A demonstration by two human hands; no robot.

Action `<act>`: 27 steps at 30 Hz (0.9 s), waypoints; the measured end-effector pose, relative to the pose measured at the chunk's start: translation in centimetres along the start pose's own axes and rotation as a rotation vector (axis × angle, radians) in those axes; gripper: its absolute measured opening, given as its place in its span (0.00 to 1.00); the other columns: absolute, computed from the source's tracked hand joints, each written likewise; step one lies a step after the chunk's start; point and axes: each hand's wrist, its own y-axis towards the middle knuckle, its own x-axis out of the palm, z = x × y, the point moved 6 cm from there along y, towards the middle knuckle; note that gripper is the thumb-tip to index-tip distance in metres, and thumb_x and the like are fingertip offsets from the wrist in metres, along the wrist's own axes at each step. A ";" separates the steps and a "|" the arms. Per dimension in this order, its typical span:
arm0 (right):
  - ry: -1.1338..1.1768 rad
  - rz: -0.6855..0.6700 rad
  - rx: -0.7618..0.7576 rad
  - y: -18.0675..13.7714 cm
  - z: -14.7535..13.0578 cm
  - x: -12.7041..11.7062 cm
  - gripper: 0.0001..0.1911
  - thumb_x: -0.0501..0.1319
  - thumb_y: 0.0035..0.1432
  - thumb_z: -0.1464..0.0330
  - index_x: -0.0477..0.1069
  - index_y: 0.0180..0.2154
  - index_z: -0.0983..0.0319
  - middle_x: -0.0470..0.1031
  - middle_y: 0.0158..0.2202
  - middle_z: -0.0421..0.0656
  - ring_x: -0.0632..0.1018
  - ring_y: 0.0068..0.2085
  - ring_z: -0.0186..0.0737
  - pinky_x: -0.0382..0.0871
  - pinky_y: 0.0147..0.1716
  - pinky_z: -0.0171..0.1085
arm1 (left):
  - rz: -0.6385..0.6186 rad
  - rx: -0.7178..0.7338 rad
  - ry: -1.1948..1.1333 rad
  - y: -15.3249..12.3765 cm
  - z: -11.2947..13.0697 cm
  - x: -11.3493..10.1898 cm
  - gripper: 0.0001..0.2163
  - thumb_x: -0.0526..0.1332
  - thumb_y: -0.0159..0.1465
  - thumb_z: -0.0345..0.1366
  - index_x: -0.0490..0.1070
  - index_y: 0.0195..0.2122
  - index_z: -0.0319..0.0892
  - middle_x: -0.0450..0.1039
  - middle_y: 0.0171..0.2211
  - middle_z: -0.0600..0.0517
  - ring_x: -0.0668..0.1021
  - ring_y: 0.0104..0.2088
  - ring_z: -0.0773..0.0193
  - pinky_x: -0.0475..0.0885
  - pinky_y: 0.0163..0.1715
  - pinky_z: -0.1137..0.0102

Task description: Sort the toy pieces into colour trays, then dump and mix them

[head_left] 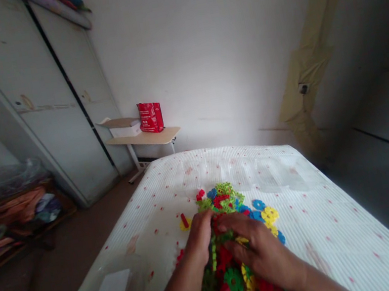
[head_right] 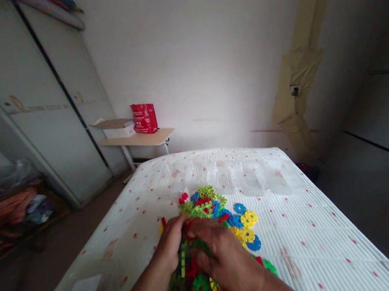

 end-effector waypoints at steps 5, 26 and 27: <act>-0.152 0.120 0.227 -0.6 6.2 -2.7 0.10 0.52 0.57 0.68 0.71 0.35 0.61 0.75 0.35 0.44 0.75 0.37 0.39 0.68 0.37 0.37 | 0.113 0.159 0.436 2.2 0.3 -3.4 0.07 0.56 0.50 0.33 0.74 0.24 0.42 0.76 0.26 0.53 0.76 0.32 0.61 0.66 0.34 0.72; -0.445 -0.023 0.361 4.8 15.1 0.5 0.08 0.59 0.49 0.65 0.68 0.32 0.63 0.69 0.34 0.44 0.67 0.39 0.41 0.59 0.39 0.37 | 0.223 0.214 1.064 6.4 0.0 -0.4 0.19 0.51 0.59 0.46 0.66 0.50 0.49 0.73 0.45 0.46 0.71 0.47 0.50 0.60 0.46 0.56; -0.439 -0.030 0.364 5.1 15.2 0.5 0.08 0.59 0.48 0.66 0.68 0.31 0.63 0.69 0.34 0.44 0.67 0.38 0.41 0.59 0.38 0.37 | 0.222 0.212 1.064 6.4 0.0 -0.2 0.19 0.51 0.59 0.46 0.66 0.51 0.49 0.73 0.45 0.45 0.71 0.47 0.49 0.60 0.46 0.55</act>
